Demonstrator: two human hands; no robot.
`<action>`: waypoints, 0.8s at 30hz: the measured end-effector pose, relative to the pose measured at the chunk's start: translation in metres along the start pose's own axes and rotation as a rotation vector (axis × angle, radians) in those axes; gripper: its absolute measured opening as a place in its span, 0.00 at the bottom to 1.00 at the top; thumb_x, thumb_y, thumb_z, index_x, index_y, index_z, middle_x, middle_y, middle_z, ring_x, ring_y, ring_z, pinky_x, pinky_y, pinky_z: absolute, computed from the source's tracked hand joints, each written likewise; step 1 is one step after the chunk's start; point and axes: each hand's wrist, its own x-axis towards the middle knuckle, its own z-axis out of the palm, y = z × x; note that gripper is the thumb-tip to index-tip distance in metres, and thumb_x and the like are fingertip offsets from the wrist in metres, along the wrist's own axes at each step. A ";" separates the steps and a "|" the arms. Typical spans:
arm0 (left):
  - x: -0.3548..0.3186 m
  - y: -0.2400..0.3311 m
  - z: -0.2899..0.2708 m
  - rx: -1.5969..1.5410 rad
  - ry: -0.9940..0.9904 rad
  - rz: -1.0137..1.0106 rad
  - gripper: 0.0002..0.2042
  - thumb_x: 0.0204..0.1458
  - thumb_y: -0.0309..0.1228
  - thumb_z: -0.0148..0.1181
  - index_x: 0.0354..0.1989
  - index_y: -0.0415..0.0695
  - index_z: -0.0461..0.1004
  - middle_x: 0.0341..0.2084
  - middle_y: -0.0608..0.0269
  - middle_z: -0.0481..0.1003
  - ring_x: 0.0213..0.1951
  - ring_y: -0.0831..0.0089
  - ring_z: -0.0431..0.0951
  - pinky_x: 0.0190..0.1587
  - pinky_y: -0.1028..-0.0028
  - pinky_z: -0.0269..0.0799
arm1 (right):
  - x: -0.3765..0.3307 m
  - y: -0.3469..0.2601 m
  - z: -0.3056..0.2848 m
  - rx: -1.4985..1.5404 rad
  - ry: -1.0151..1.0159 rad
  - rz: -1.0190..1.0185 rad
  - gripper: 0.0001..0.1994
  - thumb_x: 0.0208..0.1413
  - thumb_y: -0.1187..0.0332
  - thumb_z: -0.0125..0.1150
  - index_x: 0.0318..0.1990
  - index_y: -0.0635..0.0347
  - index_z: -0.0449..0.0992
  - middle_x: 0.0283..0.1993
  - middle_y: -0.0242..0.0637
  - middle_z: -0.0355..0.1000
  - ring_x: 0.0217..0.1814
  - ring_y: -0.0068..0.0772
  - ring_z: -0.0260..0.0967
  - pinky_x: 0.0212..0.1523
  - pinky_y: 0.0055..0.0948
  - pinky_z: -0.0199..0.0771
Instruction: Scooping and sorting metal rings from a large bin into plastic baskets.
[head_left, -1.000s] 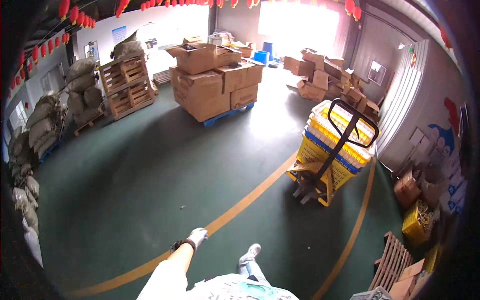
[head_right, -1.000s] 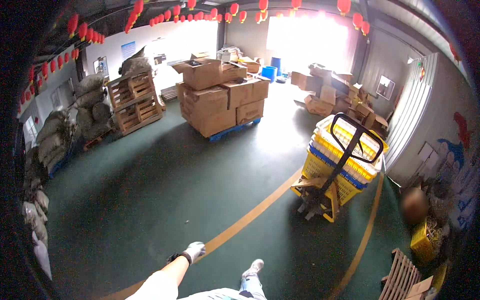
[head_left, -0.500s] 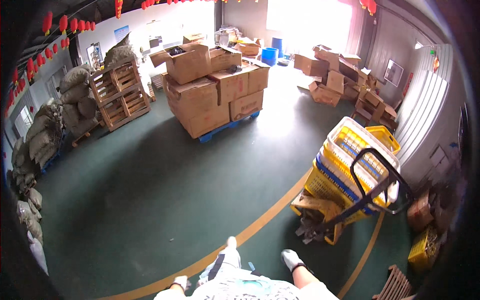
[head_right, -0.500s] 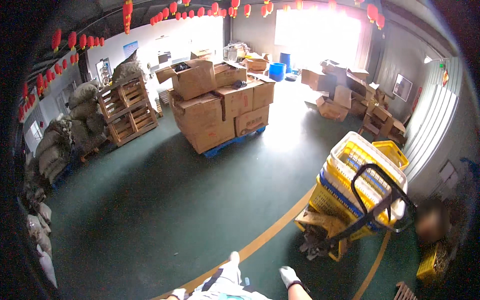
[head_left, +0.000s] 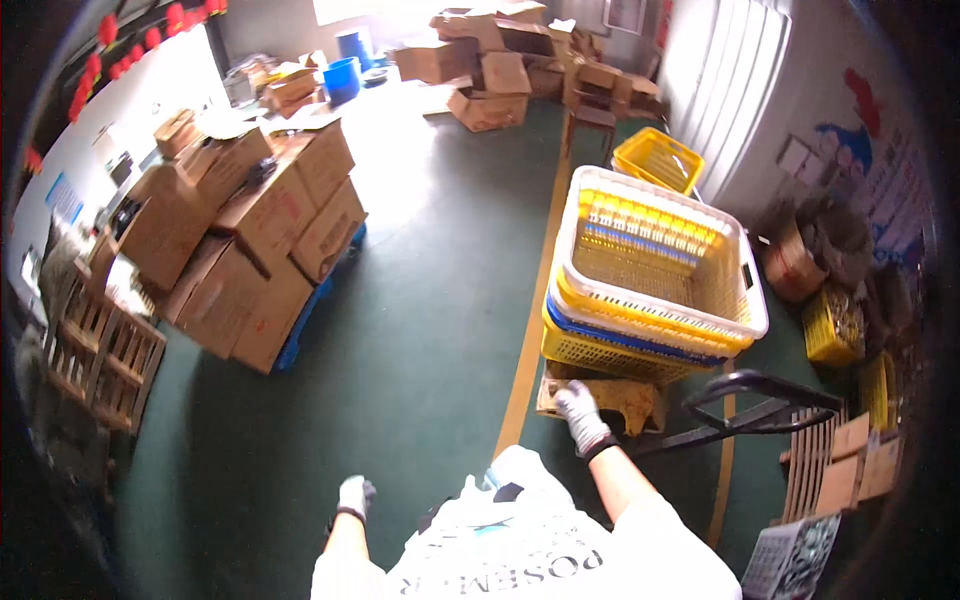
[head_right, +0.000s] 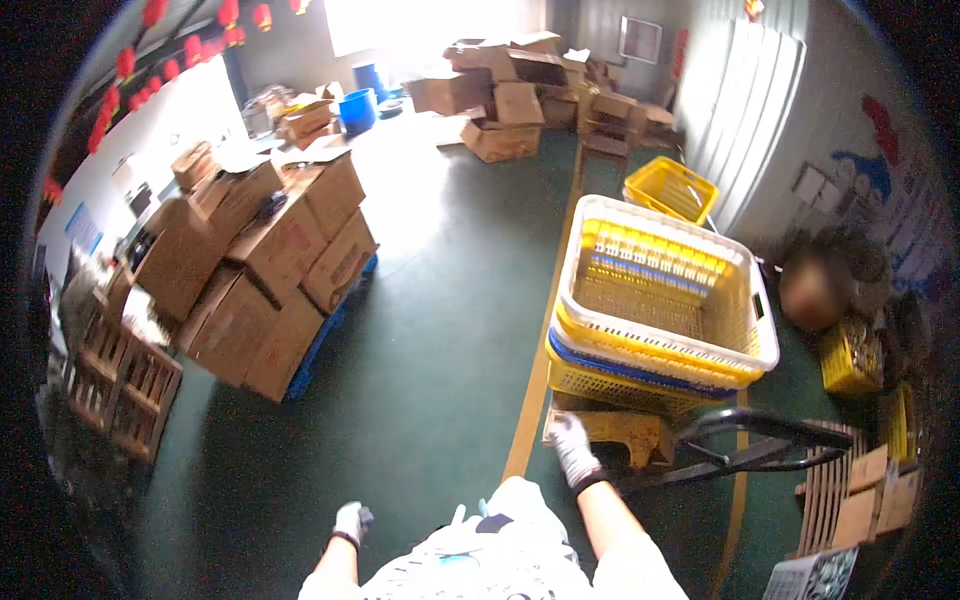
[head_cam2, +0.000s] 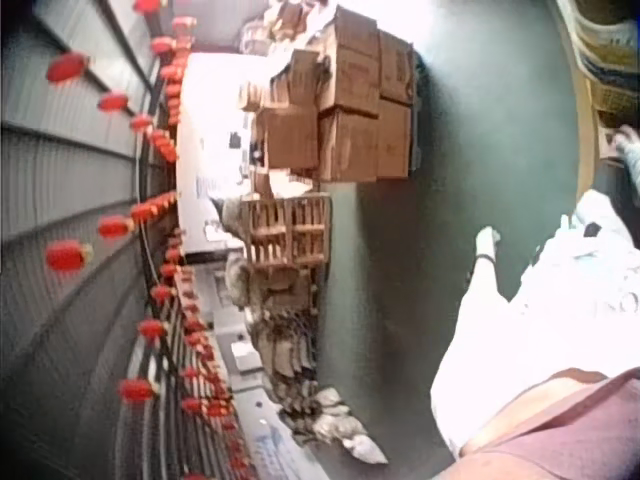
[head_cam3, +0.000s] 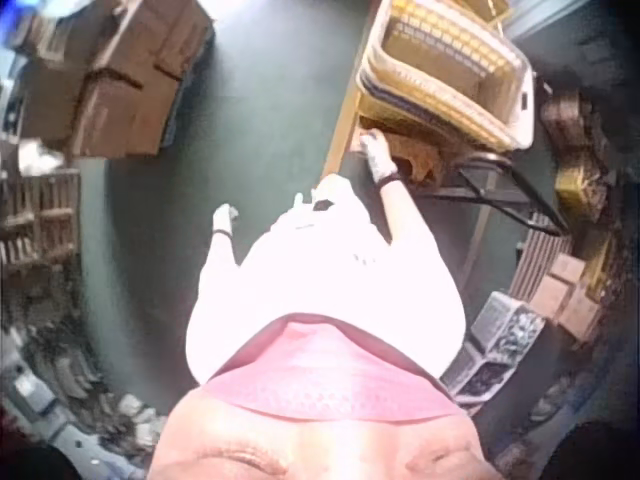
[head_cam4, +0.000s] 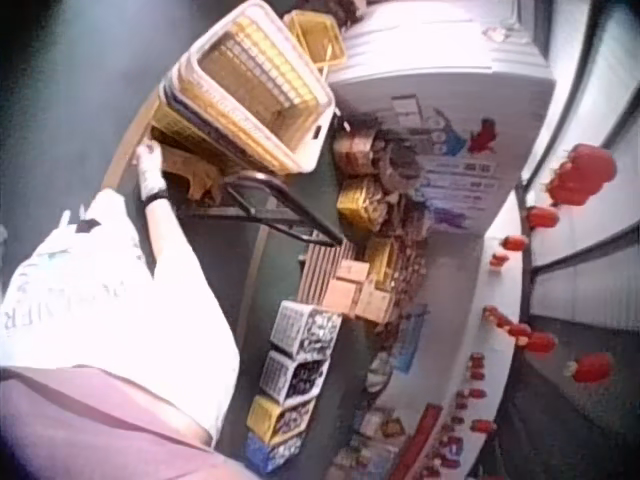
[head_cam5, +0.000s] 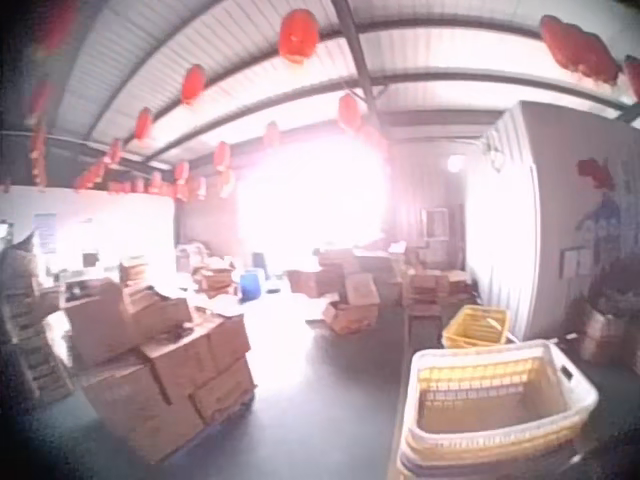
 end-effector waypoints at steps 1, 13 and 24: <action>0.046 0.027 0.007 -0.227 0.115 -0.318 0.07 0.51 0.32 0.52 0.34 0.46 0.76 0.29 0.56 0.76 0.26 0.61 0.76 0.29 0.64 0.72 | 0.019 0.004 -0.016 0.226 0.094 0.103 0.22 0.48 0.63 0.61 0.51 0.58 0.66 0.37 0.36 0.68 0.34 0.32 0.67 0.35 0.29 0.69; 0.272 0.278 0.062 -0.599 -0.041 -0.515 0.17 0.55 0.27 0.54 0.53 0.42 0.64 0.31 0.57 0.73 0.27 0.66 0.74 0.31 0.68 0.72 | 0.177 0.015 -0.091 0.668 0.895 0.382 0.30 0.50 0.51 0.59 0.54 0.65 0.66 0.57 0.40 0.63 0.57 0.36 0.58 0.62 0.36 0.52; 0.638 0.413 -0.042 -0.108 -0.314 -0.168 0.04 0.53 0.27 0.53 0.26 0.49 0.69 0.18 0.65 0.67 0.15 0.73 0.65 0.19 0.72 0.63 | 0.098 -0.003 -0.055 0.747 1.183 0.297 0.28 0.46 0.63 0.58 0.57 0.61 0.63 0.52 0.40 0.66 0.51 0.40 0.64 0.54 0.41 0.64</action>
